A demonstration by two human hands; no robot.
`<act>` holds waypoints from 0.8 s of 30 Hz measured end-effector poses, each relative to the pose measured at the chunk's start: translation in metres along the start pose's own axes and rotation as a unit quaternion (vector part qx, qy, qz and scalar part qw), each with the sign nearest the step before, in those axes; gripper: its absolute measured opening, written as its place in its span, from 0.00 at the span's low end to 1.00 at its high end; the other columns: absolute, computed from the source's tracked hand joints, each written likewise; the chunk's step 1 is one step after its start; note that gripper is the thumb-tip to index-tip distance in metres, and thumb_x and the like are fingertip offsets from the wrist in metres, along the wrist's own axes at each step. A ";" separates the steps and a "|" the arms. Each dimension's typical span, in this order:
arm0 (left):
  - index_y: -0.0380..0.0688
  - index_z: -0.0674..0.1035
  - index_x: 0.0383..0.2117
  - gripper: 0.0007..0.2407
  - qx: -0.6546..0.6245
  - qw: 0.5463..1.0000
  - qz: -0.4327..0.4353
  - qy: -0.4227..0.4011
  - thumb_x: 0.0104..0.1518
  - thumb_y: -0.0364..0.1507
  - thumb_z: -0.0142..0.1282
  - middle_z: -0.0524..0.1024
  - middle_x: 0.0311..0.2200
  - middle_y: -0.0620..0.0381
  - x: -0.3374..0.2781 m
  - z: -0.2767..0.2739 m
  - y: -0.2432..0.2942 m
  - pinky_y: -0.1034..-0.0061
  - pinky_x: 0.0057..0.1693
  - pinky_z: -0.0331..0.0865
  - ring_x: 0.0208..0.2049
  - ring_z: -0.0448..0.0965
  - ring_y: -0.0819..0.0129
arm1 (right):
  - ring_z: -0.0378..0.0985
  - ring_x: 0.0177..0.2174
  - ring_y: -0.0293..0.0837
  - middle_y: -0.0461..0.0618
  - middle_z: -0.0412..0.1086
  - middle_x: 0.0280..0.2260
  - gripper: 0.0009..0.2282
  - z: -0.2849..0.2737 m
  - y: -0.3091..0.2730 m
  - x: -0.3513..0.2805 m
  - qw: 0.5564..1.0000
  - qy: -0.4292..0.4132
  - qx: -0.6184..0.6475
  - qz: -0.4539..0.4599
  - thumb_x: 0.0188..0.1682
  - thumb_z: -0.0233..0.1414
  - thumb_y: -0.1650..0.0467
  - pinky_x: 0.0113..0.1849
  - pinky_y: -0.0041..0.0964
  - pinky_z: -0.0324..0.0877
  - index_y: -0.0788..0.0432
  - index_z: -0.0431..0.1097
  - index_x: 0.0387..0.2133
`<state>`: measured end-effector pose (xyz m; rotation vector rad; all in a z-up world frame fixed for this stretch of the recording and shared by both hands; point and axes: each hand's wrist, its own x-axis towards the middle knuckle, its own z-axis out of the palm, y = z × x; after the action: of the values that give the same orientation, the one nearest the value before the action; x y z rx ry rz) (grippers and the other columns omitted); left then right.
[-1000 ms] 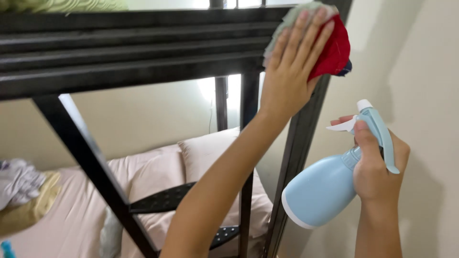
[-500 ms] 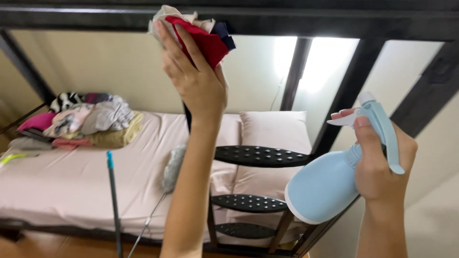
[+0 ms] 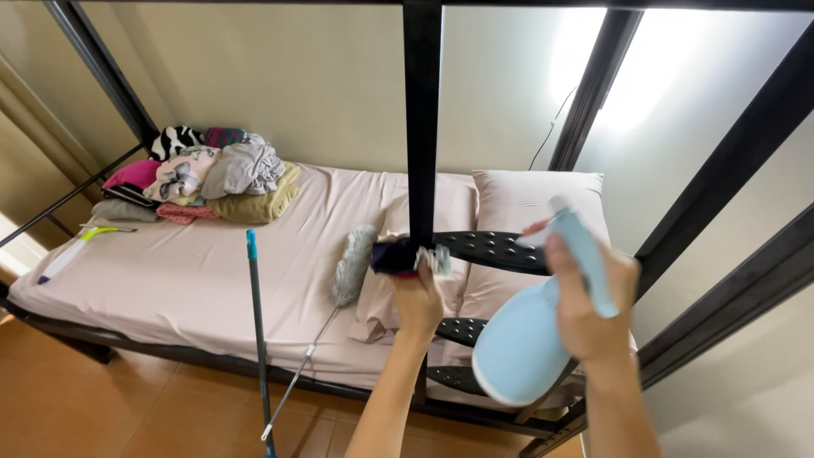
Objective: Wiping down a metal bunk bed frame and surrounding area with a cleaning cloth and spray bottle.
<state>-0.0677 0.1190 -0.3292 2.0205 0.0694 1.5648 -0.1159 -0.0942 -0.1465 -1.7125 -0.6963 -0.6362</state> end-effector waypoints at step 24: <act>0.40 0.75 0.49 0.18 -0.580 0.702 -0.326 -0.254 0.69 0.42 0.42 0.78 0.41 0.57 0.044 0.004 -0.078 0.74 0.50 0.73 0.42 0.79 0.69 | 0.73 0.24 0.44 0.54 0.71 0.25 0.10 0.107 0.024 -0.019 0.995 -0.082 0.059 -0.008 0.54 0.48 0.71 0.30 0.37 0.68 0.68 0.74 0.37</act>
<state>-0.0274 0.1987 -0.3277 1.0659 -0.3128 0.2970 -0.1045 0.0022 -0.2008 -1.6634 -0.8476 -0.4608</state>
